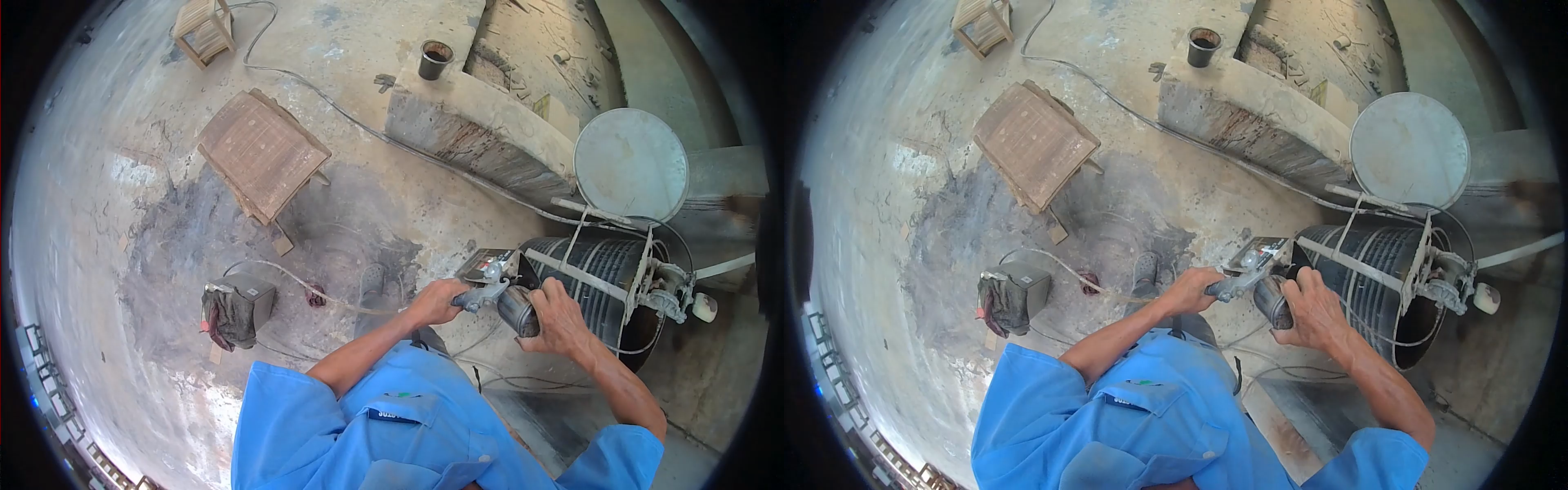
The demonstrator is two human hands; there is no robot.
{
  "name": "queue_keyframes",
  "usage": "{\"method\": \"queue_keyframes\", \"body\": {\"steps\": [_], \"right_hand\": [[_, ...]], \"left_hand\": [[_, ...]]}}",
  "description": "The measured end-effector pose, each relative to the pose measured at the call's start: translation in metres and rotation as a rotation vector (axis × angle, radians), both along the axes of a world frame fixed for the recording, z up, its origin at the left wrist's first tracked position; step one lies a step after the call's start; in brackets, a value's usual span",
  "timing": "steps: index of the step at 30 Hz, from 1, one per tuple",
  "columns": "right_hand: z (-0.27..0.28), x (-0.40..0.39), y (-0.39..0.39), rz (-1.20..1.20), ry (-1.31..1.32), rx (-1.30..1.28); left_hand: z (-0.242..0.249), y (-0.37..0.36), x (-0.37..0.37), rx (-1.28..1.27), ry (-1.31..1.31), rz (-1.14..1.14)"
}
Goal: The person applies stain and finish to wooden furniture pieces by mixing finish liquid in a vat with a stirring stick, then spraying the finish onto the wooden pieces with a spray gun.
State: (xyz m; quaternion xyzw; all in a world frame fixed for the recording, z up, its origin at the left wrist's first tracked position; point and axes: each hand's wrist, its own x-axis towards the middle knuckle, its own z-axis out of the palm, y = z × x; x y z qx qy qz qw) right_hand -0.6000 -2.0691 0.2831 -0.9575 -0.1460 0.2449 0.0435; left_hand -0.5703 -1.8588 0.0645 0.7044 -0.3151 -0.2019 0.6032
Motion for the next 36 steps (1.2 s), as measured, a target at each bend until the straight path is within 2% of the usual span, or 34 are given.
{"method": "queue_keyframes", "body": {"steps": [10, 13, 15, 17, 22, 25, 26, 29, 32, 36], "right_hand": [[-0.005, -0.004, -0.008, 0.065, 0.026, 0.099], [-0.003, -0.003, -0.012, 0.091, 0.047, 0.093], [-0.005, -0.005, -0.014, 0.136, -0.02, 0.095], [0.003, -0.001, -0.004, 0.086, 0.066, 0.004], [0.0, -0.005, 0.013, 0.108, 0.102, -0.143], [-0.01, -0.006, 0.007, 0.1, 0.102, -0.09], [-0.011, -0.008, 0.007, 0.145, 0.007, -0.085], [0.027, 0.014, 0.042, -0.021, 0.364, -0.221], [0.029, 0.013, 0.043, -0.007, 0.332, -0.161], [0.029, 0.01, 0.039, 0.051, 0.258, -0.12]], "left_hand": [[-0.011, 0.001, -0.011, 0.007, 0.033, -0.047], [-0.029, -0.008, -0.019, -0.108, 0.005, -0.023], [-0.044, -0.007, -0.024, -0.027, 0.001, -0.059], [-0.034, -0.004, -0.023, -0.034, -0.053, 0.004], [-0.023, 0.006, -0.021, -0.031, 0.041, -0.005], [-0.026, 0.006, -0.02, -0.051, 0.009, 0.035], [-0.027, 0.005, -0.019, -0.036, -0.017, 0.047], [-0.022, 0.005, -0.013, -0.034, -0.009, 0.042], [-0.023, 0.005, -0.013, -0.104, -0.039, 0.014], [-0.036, -0.001, -0.013, -0.049, -0.025, -0.056]]}}
